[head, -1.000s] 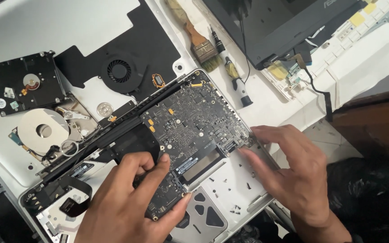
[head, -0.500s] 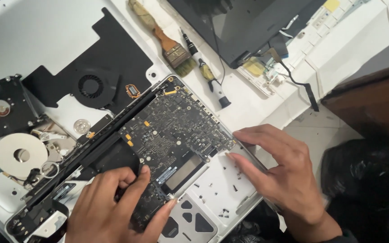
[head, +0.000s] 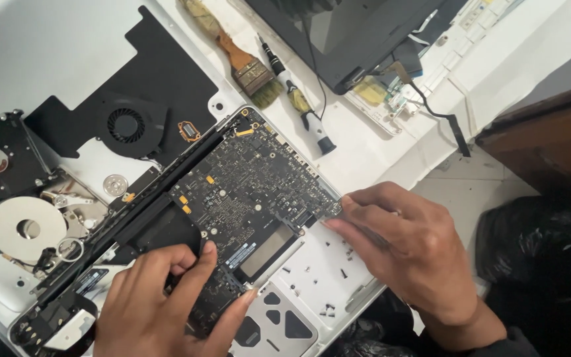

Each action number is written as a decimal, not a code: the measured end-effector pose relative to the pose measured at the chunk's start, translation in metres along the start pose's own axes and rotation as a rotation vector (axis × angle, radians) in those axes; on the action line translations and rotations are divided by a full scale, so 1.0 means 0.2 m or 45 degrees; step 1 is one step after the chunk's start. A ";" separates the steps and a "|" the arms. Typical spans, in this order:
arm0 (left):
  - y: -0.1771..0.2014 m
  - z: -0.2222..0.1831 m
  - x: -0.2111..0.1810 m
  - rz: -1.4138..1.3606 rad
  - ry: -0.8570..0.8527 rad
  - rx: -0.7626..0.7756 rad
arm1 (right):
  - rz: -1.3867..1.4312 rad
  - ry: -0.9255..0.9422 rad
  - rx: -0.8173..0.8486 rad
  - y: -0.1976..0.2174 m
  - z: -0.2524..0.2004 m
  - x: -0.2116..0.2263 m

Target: Aligning and seating a motherboard into a laptop chassis during a repair.

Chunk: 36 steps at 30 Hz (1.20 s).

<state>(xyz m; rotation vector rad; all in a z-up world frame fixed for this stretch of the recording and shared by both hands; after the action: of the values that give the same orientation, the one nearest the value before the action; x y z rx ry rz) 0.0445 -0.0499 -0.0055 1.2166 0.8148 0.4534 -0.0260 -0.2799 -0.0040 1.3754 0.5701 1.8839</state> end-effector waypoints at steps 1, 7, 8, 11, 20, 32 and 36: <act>-0.01 0.00 0.01 0.001 0.005 -0.002 | 0.002 0.004 0.003 0.00 0.00 0.01; -0.03 -0.03 0.02 0.019 -0.128 -0.033 | -0.111 -0.092 0.026 -0.01 0.01 0.01; -0.05 -0.03 0.03 0.035 -0.062 0.049 | -0.131 -0.131 0.009 -0.01 0.00 0.00; -0.07 -0.04 0.05 0.042 -0.026 0.120 | -0.115 -0.162 -0.025 0.00 0.00 0.01; -0.07 -0.04 0.06 0.001 -0.100 0.136 | -0.119 -0.176 0.037 -0.01 0.04 0.04; -0.04 -0.02 0.01 0.009 -0.141 0.062 | -0.145 -0.203 0.066 -0.01 0.05 0.06; -0.05 -0.02 0.02 0.004 -0.187 0.068 | -0.252 -0.191 0.072 -0.01 0.05 0.08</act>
<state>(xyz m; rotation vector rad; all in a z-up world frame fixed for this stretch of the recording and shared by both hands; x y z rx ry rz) 0.0424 -0.0469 -0.0168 1.2852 0.7030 0.3423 -0.0194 -0.2669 0.0077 1.4273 0.6628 1.6043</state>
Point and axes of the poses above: each hand's wrist, its own z-axis towards the middle knuckle, its own y-axis out of the back of the hand, x = y × z, the point moved 7 cm from there along z, towards the middle knuckle, and after that the axes turned 5 degrees about x, right-handed, at the moved point
